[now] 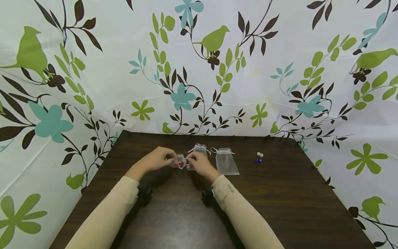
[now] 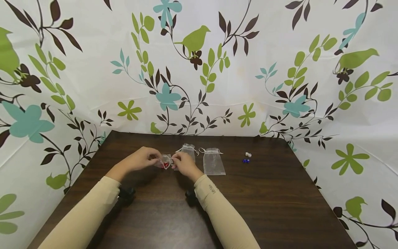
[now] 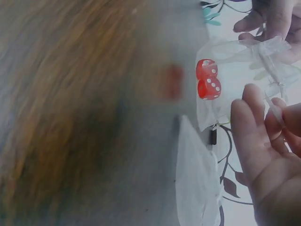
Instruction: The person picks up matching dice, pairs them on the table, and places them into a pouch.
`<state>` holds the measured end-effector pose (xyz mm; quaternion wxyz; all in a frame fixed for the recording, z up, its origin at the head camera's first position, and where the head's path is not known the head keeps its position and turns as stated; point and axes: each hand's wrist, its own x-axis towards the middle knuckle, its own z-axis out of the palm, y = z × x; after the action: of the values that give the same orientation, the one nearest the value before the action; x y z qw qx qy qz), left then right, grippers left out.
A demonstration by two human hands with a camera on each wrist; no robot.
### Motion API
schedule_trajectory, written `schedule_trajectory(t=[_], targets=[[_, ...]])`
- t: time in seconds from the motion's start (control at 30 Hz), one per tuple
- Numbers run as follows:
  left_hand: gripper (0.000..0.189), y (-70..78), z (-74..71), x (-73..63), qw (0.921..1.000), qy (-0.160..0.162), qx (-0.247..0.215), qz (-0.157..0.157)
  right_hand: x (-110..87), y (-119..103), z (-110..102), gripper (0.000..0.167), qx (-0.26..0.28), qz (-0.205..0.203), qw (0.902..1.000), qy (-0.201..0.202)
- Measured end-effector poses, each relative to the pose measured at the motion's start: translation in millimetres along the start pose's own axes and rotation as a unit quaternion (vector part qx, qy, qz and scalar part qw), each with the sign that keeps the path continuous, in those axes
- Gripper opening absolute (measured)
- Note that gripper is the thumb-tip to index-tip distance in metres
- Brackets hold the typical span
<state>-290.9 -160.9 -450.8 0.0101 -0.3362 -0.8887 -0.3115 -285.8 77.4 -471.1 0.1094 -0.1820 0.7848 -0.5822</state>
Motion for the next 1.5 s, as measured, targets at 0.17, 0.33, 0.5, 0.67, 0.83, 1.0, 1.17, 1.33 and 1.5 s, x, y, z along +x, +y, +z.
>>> schedule_trajectory(t=[0.17,0.33,0.5,0.67,0.83,1.0,1.17,1.33,1.5], targets=[[0.009,1.4,-10.4,-0.5,0.9994,0.004,-0.030,-0.014,0.3,-7.0,-1.0,0.016,0.080,0.020,0.9966,-0.007],[0.008,4.5,-20.5,-1.3,0.9973,0.002,-0.069,-0.024,-1.1,-16.9,-4.0,0.018,0.110,0.040,0.9928,-0.024],[0.010,6.2,-27.5,0.1,0.9961,0.002,-0.080,-0.037,-0.9,-25.3,-8.2,0.020,0.129,0.051,0.9900,-0.023],[0.014,8.2,-32.4,1.4,0.9947,0.009,-0.087,-0.053,1.7,-27.7,-11.0,0.021,0.143,0.043,0.9887,-0.008],[0.017,6.8,-33.6,3.1,0.9964,0.021,-0.069,-0.046,3.6,-28.5,-11.3,0.020,0.161,0.043,0.9860,0.004],[0.016,4.9,-33.1,1.7,0.9974,0.045,-0.042,-0.038,7.4,-28.4,-10.1,0.020,0.169,0.039,0.9849,0.007],[0.019,2.8,-33.0,0.4,0.9965,0.061,-0.040,-0.042,14.2,-26.3,-10.1,0.020,0.191,0.045,0.9804,0.020],[0.022,2.2,-35.1,0.2,0.9955,0.074,-0.048,-0.036,15.0,-31.8,-11.5,0.020,0.196,0.052,0.9788,0.031],[0.029,0.8,-34.4,-0.7,0.9953,0.067,-0.048,-0.050,16.4,-31.4,-10.3,0.018,0.203,0.050,0.9772,0.038]])
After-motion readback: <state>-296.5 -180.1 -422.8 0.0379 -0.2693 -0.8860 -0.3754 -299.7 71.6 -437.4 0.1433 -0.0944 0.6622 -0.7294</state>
